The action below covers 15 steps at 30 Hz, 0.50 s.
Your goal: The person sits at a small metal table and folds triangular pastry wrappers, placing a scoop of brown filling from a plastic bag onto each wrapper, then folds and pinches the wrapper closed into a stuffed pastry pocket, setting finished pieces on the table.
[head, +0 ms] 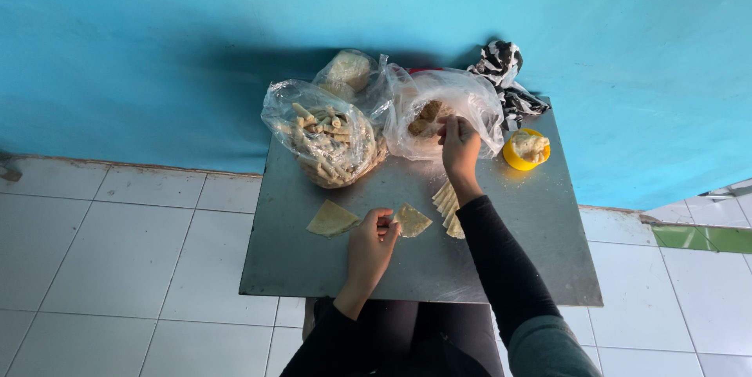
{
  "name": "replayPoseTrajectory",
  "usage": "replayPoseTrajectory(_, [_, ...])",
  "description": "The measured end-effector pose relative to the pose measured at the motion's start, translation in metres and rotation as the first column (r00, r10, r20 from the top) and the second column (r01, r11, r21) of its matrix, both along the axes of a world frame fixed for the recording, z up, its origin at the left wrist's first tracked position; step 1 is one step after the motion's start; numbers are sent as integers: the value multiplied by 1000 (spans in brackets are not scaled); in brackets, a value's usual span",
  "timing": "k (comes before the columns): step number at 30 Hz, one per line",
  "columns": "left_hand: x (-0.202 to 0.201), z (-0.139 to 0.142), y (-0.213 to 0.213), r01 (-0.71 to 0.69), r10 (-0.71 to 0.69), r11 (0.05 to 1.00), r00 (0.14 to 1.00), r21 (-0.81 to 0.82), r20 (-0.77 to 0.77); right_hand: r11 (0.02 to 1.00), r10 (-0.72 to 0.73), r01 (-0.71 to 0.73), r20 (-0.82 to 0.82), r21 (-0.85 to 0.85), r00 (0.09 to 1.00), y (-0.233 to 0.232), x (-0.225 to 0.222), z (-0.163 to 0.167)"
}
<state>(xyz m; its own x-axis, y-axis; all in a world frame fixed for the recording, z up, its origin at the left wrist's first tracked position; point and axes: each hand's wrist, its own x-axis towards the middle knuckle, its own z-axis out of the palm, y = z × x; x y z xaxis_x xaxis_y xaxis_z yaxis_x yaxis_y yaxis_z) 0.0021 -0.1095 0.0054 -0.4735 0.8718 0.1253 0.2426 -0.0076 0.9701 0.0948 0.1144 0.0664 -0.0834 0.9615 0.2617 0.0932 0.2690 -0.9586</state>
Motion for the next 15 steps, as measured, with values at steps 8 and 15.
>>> replayPoseTrajectory(8, [3, 0, 4, -31, 32, 999, 999, 24, -34, 975, 56, -150, -468, -165, 882, -3, 20, 3])
replayPoseTrajectory(15, [6, -4, 3, -91, 93, 995, 994, 34, -65, 872, 162, -361, -501, -330, 850, -65, 81, -20])
